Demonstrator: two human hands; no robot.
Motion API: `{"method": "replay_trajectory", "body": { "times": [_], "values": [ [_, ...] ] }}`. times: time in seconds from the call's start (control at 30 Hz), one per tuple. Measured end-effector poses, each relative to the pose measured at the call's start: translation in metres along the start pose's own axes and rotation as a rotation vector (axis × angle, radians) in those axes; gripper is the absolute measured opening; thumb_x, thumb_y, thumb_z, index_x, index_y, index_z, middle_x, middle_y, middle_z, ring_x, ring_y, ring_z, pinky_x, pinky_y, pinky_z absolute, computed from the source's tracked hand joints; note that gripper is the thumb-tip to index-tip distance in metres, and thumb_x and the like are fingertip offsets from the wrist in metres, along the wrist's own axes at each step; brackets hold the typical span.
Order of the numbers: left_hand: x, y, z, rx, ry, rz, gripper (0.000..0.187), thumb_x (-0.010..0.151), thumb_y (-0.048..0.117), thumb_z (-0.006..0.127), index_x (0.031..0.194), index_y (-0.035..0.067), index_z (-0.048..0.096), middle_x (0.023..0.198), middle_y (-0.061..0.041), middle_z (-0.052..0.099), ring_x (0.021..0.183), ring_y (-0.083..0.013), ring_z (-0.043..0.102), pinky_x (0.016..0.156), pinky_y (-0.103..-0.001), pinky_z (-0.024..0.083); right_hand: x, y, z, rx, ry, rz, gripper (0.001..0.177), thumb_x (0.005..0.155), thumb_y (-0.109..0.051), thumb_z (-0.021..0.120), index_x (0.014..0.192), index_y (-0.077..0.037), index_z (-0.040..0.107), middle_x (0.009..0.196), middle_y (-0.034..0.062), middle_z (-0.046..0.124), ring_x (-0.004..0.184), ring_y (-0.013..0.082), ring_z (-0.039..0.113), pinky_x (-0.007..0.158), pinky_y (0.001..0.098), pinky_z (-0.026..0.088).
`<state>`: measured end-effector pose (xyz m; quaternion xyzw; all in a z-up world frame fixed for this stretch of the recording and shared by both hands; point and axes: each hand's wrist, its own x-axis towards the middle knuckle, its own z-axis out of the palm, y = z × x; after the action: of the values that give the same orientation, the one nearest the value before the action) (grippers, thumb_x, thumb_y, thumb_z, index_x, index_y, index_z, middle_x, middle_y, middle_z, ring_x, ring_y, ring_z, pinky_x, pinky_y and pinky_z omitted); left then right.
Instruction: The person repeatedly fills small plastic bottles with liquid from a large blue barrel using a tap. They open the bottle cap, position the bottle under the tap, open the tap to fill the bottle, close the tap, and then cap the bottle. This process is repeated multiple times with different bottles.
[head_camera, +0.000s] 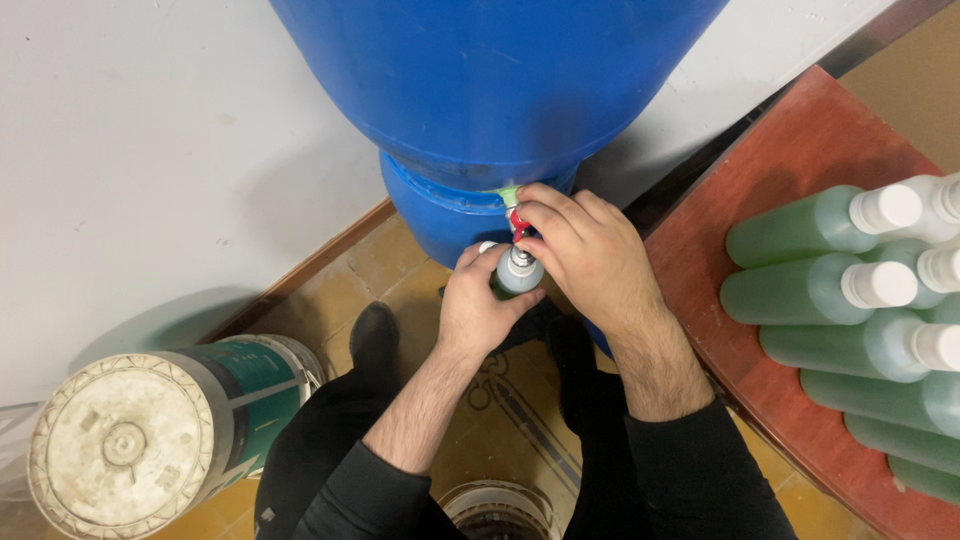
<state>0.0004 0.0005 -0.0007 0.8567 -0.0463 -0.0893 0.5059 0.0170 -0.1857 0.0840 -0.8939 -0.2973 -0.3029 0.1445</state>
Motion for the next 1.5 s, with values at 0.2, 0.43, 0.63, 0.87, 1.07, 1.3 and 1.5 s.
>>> {"method": "replay_trajectory", "body": {
  "times": [0.2,0.43,0.63,0.87,1.07,1.3,1.5],
  "values": [
    [0.001,-0.003,0.002,0.024,0.002,0.007,0.075,0.076,0.033,0.105,0.143,0.015,0.077,0.145,-0.017,0.069,0.138,-0.0418,0.072,0.108,-0.051,0.066,-0.001,0.001,0.002,-0.014,0.019,-0.004,0.034,0.118,-0.037,0.071,0.137,-0.009,0.076,0.113,0.0063,0.073,0.093,0.0308,0.068,0.083,0.0443,0.059],
    [0.001,0.0,0.0,0.034,-0.002,0.002,0.074,0.077,0.036,0.105,0.143,0.016,0.077,0.145,-0.017,0.069,0.137,-0.0403,0.073,0.105,-0.048,0.067,-0.001,0.001,0.003,0.002,0.036,-0.003,0.032,0.119,-0.036,0.069,0.135,-0.009,0.076,0.113,0.007,0.074,0.092,0.0316,0.068,0.082,0.0447,0.059],
    [0.001,0.0,0.0,0.069,-0.003,-0.013,0.074,0.078,0.039,0.104,0.144,0.016,0.076,0.146,-0.017,0.068,0.135,-0.0398,0.074,0.105,-0.049,0.067,-0.001,0.001,0.004,-0.003,0.064,-0.014,0.031,0.117,-0.035,0.072,0.133,-0.008,0.077,0.111,0.008,0.076,0.087,0.0324,0.067,0.078,0.0451,0.058],
    [-0.002,0.009,-0.004,0.073,0.008,-0.019,0.074,0.077,0.038,0.104,0.143,0.018,0.077,0.146,-0.014,0.07,0.136,-0.0386,0.075,0.108,-0.049,0.066,-0.012,0.001,0.029,-0.108,0.171,0.058,0.039,0.112,-0.047,0.079,0.134,-0.014,0.078,0.121,0.0,0.08,0.085,0.0241,0.067,0.08,0.04,0.056],
    [-0.002,0.007,-0.003,0.058,0.021,-0.009,0.075,0.076,0.037,0.104,0.143,0.017,0.077,0.147,-0.015,0.069,0.136,-0.0419,0.074,0.108,-0.052,0.066,-0.003,-0.016,0.027,-0.164,0.264,0.124,0.034,0.108,-0.043,0.086,0.119,-0.013,0.074,0.108,-0.0014,0.082,0.074,0.02,0.068,0.082,0.0377,0.057],
    [0.002,-0.001,0.002,0.096,-0.008,-0.035,0.074,0.076,0.036,0.104,0.143,0.018,0.078,0.148,-0.012,0.069,0.136,-0.04,0.074,0.11,-0.052,0.065,0.0,-0.021,0.023,-0.147,0.271,0.167,0.036,0.105,-0.042,0.092,0.111,-0.014,0.071,0.103,-0.003,0.082,0.074,0.0185,0.072,0.084,0.0378,0.058],
    [0.002,-0.027,0.014,0.134,-0.037,-0.04,0.075,0.072,0.042,0.105,0.14,0.021,0.079,0.146,-0.011,0.071,0.134,-0.038,0.076,0.108,-0.051,0.066,-0.01,-0.034,0.003,-0.06,0.281,0.178,0.027,0.107,-0.032,0.087,0.12,-0.009,0.078,0.115,0.0054,0.085,0.088,0.0258,0.081,0.083,0.041,0.062]
  ]
}}
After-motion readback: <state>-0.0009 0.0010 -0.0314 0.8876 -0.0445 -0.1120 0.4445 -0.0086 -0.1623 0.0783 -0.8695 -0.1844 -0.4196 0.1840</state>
